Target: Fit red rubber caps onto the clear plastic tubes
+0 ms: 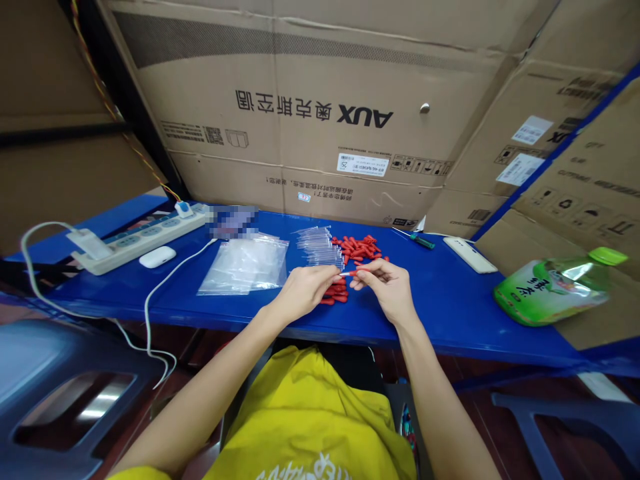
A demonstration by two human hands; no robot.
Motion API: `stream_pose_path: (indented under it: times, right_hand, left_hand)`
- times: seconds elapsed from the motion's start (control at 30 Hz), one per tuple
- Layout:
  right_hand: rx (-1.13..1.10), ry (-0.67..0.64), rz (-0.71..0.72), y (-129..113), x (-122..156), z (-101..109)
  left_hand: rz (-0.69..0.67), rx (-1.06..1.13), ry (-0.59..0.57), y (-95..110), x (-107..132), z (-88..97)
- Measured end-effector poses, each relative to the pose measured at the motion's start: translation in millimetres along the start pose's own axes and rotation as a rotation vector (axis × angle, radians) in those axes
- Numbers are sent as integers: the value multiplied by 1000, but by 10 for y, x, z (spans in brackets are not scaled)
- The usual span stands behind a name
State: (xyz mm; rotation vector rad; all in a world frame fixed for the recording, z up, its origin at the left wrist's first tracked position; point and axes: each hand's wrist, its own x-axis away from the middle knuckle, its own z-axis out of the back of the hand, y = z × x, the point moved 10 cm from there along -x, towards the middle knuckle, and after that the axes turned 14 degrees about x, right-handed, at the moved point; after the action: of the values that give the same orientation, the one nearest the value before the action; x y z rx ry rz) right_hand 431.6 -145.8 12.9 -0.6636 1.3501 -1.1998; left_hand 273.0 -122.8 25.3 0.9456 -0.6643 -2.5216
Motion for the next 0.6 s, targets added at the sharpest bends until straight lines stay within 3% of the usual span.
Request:
stream_pose_path:
  times: [0.4,0.6]
  right_hand:
    - [15,-3,2,-31,2,-13]
    - [7,16,6,-44,-20,28]
  left_hand:
    - [1,12,18,6,0,3]
    - [-12,-46,145,25,0,106]
